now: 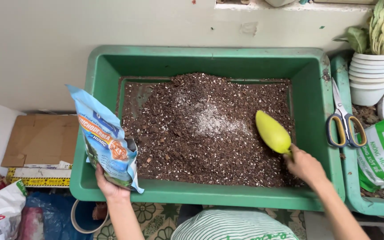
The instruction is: Mix gardening soil and supplements in a container.
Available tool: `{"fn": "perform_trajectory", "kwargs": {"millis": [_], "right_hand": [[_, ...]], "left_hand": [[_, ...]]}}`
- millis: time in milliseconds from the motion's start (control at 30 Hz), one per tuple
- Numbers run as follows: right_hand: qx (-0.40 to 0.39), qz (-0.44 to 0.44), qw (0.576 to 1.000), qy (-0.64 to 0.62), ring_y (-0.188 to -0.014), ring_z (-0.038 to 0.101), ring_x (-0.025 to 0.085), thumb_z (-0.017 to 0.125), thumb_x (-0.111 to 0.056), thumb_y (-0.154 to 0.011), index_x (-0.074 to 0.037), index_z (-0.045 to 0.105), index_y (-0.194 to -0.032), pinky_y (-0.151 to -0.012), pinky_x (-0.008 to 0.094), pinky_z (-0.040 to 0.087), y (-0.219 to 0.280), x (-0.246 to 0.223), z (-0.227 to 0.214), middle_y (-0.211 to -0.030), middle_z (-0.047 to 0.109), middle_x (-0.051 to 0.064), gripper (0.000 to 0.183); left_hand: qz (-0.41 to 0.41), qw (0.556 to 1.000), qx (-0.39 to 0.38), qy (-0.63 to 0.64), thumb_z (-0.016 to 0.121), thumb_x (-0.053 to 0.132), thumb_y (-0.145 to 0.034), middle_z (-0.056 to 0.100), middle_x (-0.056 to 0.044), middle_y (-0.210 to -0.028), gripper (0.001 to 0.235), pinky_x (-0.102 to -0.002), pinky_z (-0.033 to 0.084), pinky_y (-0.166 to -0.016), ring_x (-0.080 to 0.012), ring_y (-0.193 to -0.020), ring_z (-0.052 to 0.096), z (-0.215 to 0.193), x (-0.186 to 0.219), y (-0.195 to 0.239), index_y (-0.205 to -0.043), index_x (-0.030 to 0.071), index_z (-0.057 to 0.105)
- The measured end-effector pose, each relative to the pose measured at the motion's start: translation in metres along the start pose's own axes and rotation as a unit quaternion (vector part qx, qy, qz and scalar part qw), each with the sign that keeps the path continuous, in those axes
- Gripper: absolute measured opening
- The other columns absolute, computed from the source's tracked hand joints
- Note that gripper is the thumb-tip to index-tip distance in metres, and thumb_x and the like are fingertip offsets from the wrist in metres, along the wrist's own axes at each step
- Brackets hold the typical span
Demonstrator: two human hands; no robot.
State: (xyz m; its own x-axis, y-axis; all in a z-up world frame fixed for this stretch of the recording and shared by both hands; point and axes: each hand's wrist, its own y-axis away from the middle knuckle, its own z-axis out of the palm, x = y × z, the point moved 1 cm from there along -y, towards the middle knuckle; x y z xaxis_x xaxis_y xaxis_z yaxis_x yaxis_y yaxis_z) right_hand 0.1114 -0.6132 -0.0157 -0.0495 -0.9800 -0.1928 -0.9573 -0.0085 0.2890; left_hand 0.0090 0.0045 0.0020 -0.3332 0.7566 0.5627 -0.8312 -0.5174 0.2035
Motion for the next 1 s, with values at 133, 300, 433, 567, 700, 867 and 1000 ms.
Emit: {"fn": "perform_trajectory", "kwargs": {"millis": [133,300,433,567,700,867,1000], "right_hand": [[-0.131,0.059,0.983,-0.118,-0.068,0.066,0.03,0.051,-0.055,-0.103,0.0,0.06,-0.13,-0.064,0.043,0.055,0.03,-0.05,-0.094,-0.074,0.067,0.018,0.062],[-0.311,0.087,0.92,-0.223,-0.042,0.045,0.015,0.042,-0.056,-0.101,-0.006,0.059,-0.133,-0.042,0.033,0.044,0.027,-0.101,-0.091,-0.054,0.046,0.002,0.062],[-0.351,0.054,0.886,-0.297,-0.034,0.038,0.011,0.034,-0.054,-0.104,0.001,0.064,-0.126,-0.034,0.03,0.041,-0.01,-0.141,-0.047,-0.047,0.041,-0.004,0.066],[-0.315,0.029,0.905,-0.283,-0.038,0.042,0.011,0.029,-0.053,-0.105,-0.002,0.059,-0.124,-0.036,0.029,0.044,-0.056,-0.198,-0.016,-0.052,0.048,-0.003,0.062],[-0.295,0.04,0.889,-0.347,-0.042,0.044,0.01,0.033,-0.053,-0.106,0.002,0.056,-0.122,-0.038,0.028,0.044,-0.063,-0.203,-0.014,-0.058,0.05,-0.003,0.061],[-0.211,0.014,0.947,-0.242,-0.045,0.051,0.015,0.041,-0.054,-0.105,-0.002,0.062,-0.115,-0.044,0.036,0.047,-0.029,-0.211,-0.084,-0.059,0.056,0.005,0.057],[0.001,-0.137,0.989,0.056,-0.063,0.068,0.026,0.054,-0.057,-0.098,-0.016,0.068,-0.115,-0.059,0.043,0.056,-0.006,-0.231,-0.131,-0.075,0.071,0.01,0.046]], "left_hand": [[0.013,1.0,0.01,-0.002,0.073,0.043,-0.092,0.059,-0.01,-0.147,0.074,-0.05,0.047,-0.113,-0.03,-0.133,0.058,-0.007,-0.001,0.002,-0.152,0.007,0.048],[0.01,1.0,0.023,0.008,0.073,0.043,-0.09,0.061,-0.01,-0.145,0.074,-0.051,0.049,-0.111,-0.0304,-0.131,0.06,-0.009,-0.001,0.001,-0.15,0.008,0.05],[0.003,0.999,0.039,0.016,0.074,0.042,-0.091,0.06,-0.009,-0.146,0.073,-0.049,0.048,-0.112,-0.03,-0.131,0.059,-0.018,-0.004,-0.003,-0.151,0.007,0.05],[-0.001,0.999,0.027,0.018,0.073,0.043,-0.089,0.061,-0.01,-0.144,0.073,-0.051,0.049,-0.11,-0.0312,-0.129,0.06,-0.009,-0.004,0.0,-0.149,0.008,0.05],[-0.014,0.997,0.066,0.026,0.071,0.043,-0.09,0.061,-0.009,-0.145,0.071,-0.049,0.049,-0.11,-0.0301,-0.13,0.06,-0.019,-0.005,-0.005,-0.148,0.008,0.051],[-0.015,0.998,0.055,0.012,0.072,0.042,-0.089,0.06,-0.008,-0.146,0.072,-0.048,0.049,-0.11,-0.0294,-0.13,0.059,-0.018,-0.006,-0.004,-0.149,0.009,0.049],[-0.012,0.999,0.045,0.016,0.073,0.043,-0.089,0.061,-0.011,-0.143,0.074,-0.049,0.051,-0.109,-0.0315,-0.13,0.06,-0.005,-0.003,0.001,-0.148,0.006,0.049]]}}
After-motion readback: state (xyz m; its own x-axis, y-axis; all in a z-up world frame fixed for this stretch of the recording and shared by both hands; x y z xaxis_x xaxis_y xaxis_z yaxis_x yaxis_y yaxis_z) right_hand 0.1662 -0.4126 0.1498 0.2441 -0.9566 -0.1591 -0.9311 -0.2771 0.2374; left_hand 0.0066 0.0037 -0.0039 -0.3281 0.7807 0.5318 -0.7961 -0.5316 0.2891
